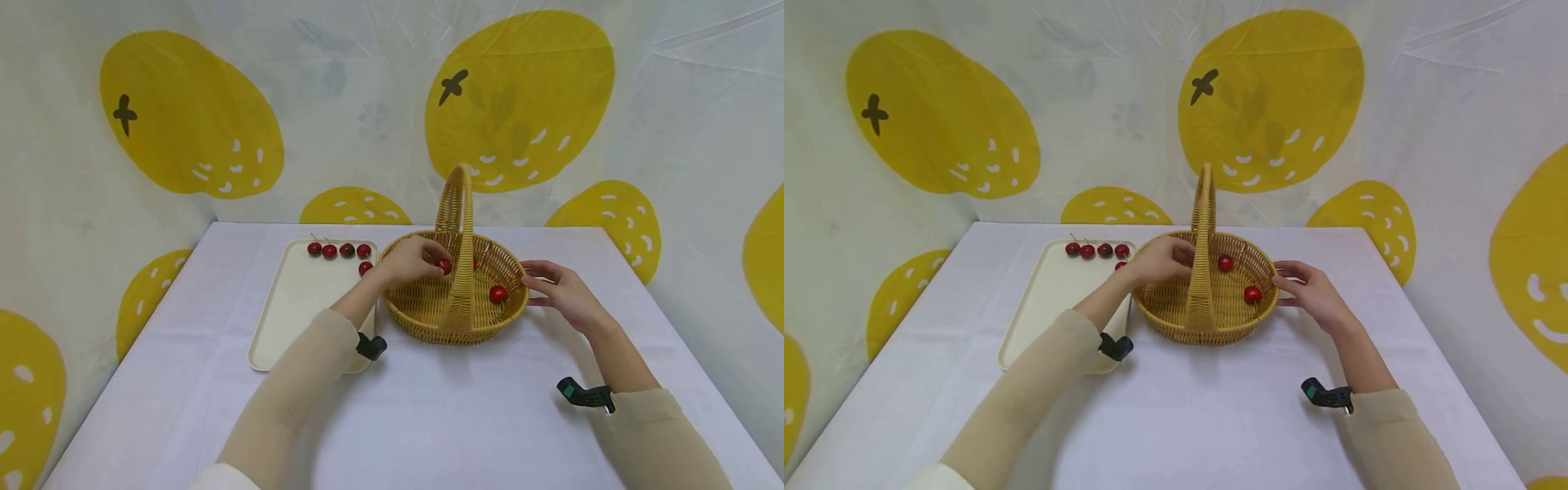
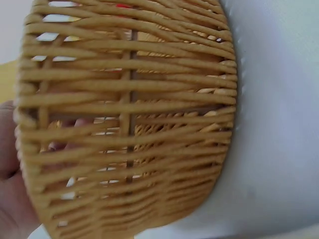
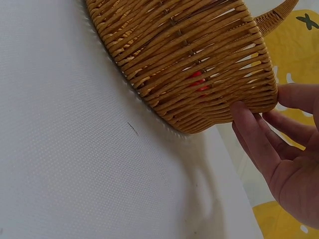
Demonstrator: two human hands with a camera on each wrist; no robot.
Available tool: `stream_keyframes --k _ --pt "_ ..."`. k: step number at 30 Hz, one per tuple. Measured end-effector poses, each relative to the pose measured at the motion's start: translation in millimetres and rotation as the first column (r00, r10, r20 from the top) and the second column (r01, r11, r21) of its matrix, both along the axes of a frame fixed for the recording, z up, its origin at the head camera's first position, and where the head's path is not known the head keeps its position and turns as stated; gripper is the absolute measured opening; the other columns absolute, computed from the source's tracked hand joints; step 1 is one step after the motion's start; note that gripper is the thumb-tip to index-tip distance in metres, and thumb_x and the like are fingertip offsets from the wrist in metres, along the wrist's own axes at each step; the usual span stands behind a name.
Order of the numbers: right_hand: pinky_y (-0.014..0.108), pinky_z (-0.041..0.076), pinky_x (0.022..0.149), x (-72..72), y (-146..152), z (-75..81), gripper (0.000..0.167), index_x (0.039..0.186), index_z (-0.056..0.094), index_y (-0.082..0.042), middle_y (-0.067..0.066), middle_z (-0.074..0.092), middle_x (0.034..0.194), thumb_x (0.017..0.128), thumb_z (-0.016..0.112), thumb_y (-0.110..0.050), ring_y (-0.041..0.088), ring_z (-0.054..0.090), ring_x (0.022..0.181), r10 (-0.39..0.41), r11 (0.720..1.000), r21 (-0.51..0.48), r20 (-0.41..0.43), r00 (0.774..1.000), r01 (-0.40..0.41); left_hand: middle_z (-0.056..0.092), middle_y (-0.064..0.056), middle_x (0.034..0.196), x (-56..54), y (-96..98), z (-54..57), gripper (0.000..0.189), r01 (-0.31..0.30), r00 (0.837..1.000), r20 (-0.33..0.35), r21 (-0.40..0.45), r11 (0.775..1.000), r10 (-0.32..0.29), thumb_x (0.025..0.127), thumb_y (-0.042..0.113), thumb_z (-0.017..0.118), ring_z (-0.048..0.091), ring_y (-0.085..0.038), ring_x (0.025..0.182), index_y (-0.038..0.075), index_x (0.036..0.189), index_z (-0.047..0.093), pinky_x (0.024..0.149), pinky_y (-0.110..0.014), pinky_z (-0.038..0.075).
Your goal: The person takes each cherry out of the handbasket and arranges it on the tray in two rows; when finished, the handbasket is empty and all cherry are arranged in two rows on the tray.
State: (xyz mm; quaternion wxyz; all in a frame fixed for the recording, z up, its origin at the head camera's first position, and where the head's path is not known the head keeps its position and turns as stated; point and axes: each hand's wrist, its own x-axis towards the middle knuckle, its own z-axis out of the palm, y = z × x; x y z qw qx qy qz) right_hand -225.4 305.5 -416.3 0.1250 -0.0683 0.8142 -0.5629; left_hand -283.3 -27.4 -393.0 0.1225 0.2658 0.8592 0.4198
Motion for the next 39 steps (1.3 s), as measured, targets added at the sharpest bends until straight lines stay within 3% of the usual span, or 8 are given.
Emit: stream_keyframes --k 9,15,28,39 --pt "0.030 0.057 0.086 1.3 0.9 0.9 0.062 0.156 0.034 0.004 0.028 0.041 0.150 0.108 0.056 -0.029 0.004 0.059 0.108 0.005 1.000 -0.006 -0.004 1.000 -0.005 0.071 -0.001 0.116 -1.3 -21.5 0.2 0.028 -0.066 0.996 -0.056 0.044 0.997 0.068 0.094 0.012 0.077 0.067 -0.016 0.106 0.011 0.122 0.073 0.088 -0.031 0.055" --pt "0.028 0.057 0.085 2.8 2.9 0.3 0.062 0.155 0.033 0.005 0.029 0.040 0.151 0.108 0.056 -0.029 0.005 0.059 0.109 0.002 1.000 -0.008 -0.007 1.000 -0.002 0.071 -0.003 0.116 4.4 -35.6 8.0 0.029 -0.101 0.991 -0.077 0.104 0.989 0.110 0.093 0.009 0.077 0.067 -0.018 0.103 0.008 0.122 0.073 0.086 -0.032 0.056" --pt "0.028 0.057 0.086 1.6 2.0 0.2 0.063 0.156 0.033 0.004 0.028 0.040 0.151 0.108 0.056 -0.030 0.005 0.058 0.108 0.003 1.000 -0.004 0.005 1.000 -0.003 0.071 -0.006 0.114 13.3 -78.9 5.7 0.032 -0.233 0.969 -0.023 0.238 0.943 0.246 0.094 0.009 0.075 0.068 -0.023 0.106 0.008 0.125 0.071 0.085 -0.038 0.057" --pt "0.030 0.058 0.085 -2.2 1.6 -3.2 0.062 0.156 0.033 0.004 0.028 0.040 0.151 0.108 0.056 -0.028 0.005 0.059 0.108 0.000 1.000 0.007 0.004 1.000 0.000 0.070 -0.008 0.117 21.9 -115.5 -3.5 0.032 -0.348 0.933 0.003 0.258 0.901 0.359 0.093 0.006 0.075 0.066 -0.024 0.106 0.007 0.125 0.071 0.085 -0.035 0.054"
